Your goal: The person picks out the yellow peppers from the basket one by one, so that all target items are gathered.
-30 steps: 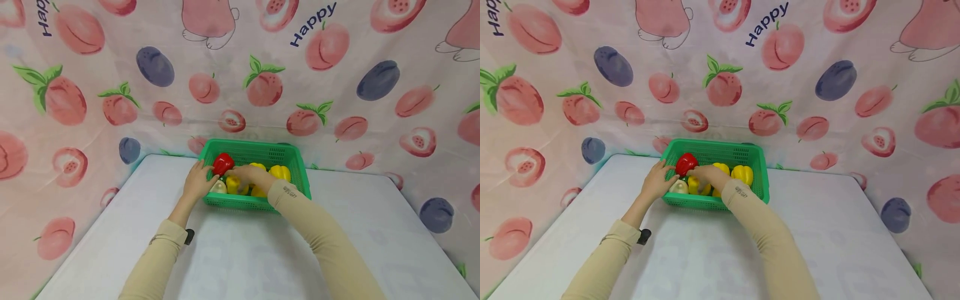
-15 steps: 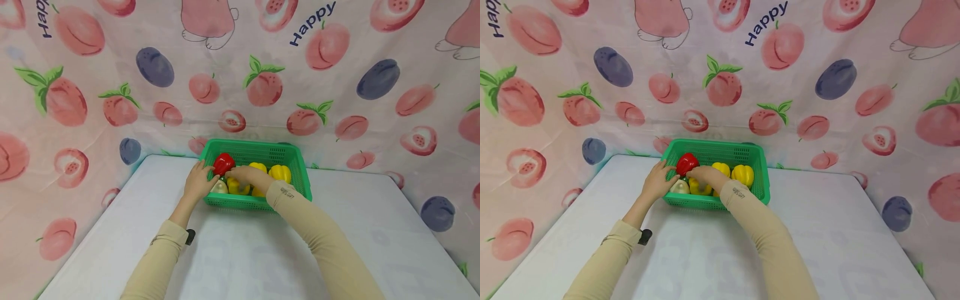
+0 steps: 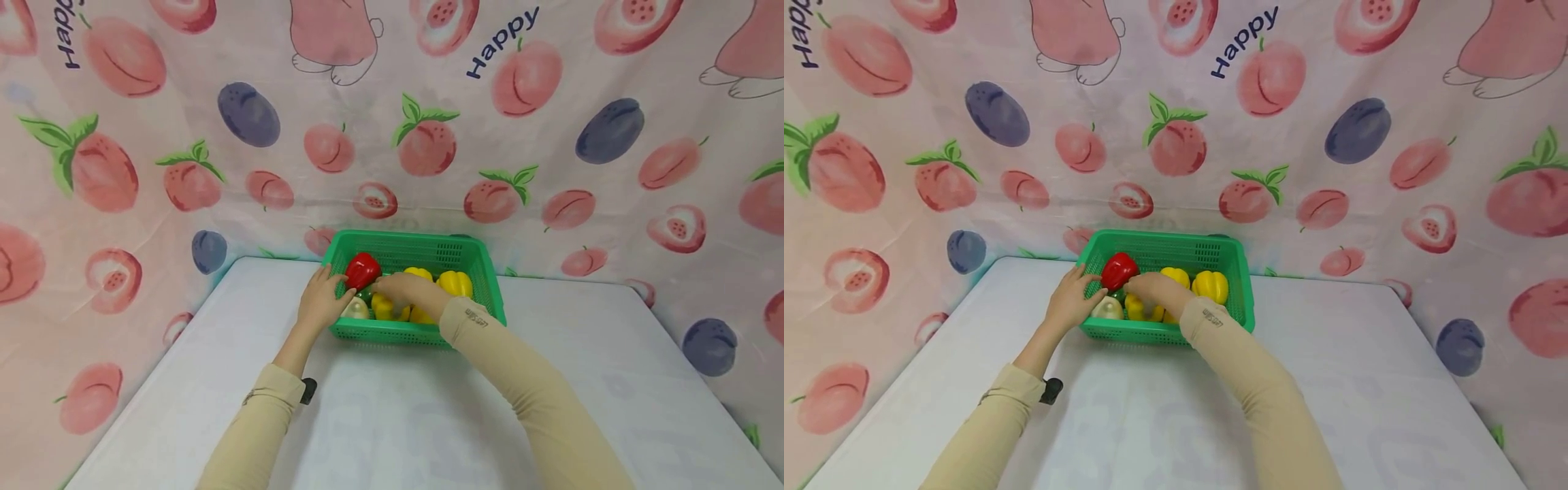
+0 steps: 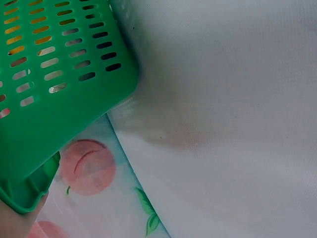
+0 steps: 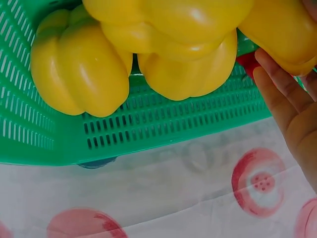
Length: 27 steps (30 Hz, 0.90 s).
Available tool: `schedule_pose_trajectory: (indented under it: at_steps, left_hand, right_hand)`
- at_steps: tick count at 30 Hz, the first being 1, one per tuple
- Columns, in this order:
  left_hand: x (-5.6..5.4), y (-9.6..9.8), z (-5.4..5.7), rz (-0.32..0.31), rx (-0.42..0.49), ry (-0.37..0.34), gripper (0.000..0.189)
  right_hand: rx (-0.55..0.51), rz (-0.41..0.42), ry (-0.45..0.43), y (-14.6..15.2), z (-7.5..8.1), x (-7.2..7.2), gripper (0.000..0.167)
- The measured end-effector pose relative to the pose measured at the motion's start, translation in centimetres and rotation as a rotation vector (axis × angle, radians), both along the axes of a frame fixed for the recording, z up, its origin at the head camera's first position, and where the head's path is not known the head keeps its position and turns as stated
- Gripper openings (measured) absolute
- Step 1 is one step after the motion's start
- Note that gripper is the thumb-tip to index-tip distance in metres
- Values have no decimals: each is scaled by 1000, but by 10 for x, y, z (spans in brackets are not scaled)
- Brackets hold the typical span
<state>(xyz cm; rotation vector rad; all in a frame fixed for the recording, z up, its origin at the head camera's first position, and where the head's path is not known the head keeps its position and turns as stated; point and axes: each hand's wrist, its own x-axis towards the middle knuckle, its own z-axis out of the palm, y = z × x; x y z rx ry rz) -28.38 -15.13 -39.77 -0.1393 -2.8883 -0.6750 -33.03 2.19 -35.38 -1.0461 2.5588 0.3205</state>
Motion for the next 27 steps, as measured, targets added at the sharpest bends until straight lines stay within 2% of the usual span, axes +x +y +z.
schedule_pose_trajectory:
  at_steps: [6,13,23,27]
  left_hand:
    - [0,1,1,0,2,9,46]
    - [1,0,0,-1,-4,4,46]
    - [-1,0,-2,-5,3,15,47]
    - [-1,1,-3,-9,11,10,48]
  right_hand:
    - [-94,-22,-12,8,6,1,61]
    - [-208,-49,14,19,12,4,63]
    - [-344,-130,72,34,20,11,63]
    - [-433,-171,83,43,20,17,65]
